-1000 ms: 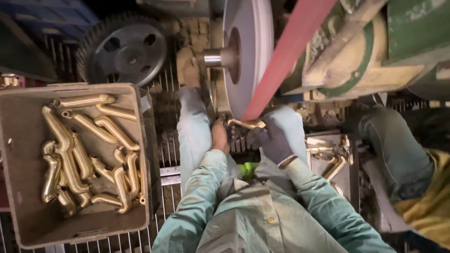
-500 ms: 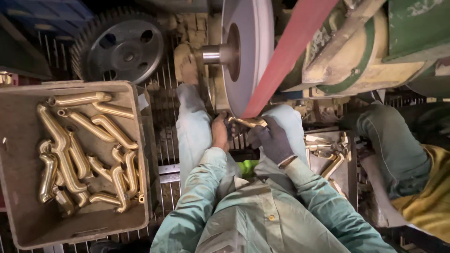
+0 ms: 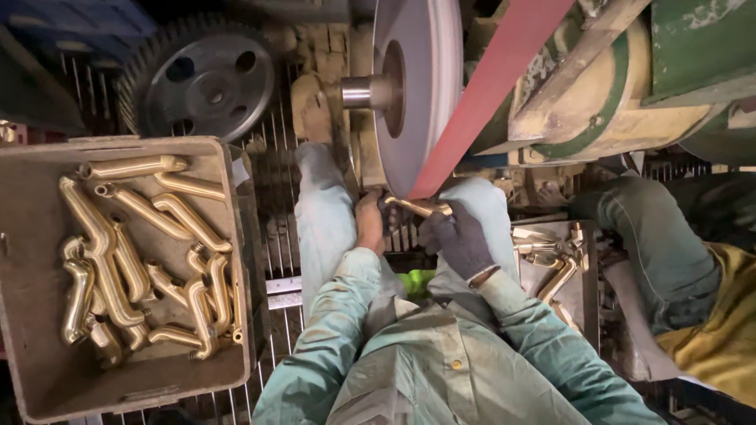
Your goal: The person repeatedly picks up brass-colored metal parts from a bin and presses them against a rotating belt sander to smooth their surfaces. After each part is treated, it is placed into a separate container. The process is continuous and repetitive throughout the clip.
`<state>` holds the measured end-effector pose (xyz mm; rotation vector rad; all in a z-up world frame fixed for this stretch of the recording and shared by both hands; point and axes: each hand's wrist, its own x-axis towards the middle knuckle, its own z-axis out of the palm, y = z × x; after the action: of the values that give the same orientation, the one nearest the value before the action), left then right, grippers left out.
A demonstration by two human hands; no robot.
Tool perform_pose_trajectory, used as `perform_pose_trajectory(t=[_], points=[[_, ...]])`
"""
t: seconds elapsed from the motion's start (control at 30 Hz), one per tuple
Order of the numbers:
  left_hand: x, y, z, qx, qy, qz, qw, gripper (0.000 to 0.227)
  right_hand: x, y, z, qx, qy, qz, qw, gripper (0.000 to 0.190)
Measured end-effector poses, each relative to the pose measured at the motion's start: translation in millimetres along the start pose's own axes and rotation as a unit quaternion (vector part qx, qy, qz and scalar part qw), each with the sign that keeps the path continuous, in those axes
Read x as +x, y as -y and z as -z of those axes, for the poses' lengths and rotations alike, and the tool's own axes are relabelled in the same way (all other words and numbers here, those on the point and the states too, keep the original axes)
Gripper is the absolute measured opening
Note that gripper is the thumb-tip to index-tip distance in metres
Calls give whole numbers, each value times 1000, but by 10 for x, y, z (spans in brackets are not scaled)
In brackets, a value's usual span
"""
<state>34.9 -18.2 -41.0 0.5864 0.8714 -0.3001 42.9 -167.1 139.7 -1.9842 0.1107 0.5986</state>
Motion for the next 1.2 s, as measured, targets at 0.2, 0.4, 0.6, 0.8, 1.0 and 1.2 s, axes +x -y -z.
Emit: perform_pose_trajectory(t=[0.2,0.4,0.6,0.8,1.0,1.2], points=[[70,-137,136,-12,-37,-1,999,36,205,11,-215,52,28,-12,998,31],[29,-176,43,17,-62,24,998,38,138,75,-173,29,6,-61,998,35],[41,-47,-25,5,-7,5,1000,34,18,13,-56,19,-8,-19,1000,35],[239,-67,206,11,-59,6,998,42,215,40,-282,-26,-2,-44,999,29],[175,-67,70,20,-46,-4,999,38,114,57,-185,10,-11,-50,999,30],[25,-40,-54,-16,-20,-28,999,32,5,-11,-85,-34,-22,8,999,30]])
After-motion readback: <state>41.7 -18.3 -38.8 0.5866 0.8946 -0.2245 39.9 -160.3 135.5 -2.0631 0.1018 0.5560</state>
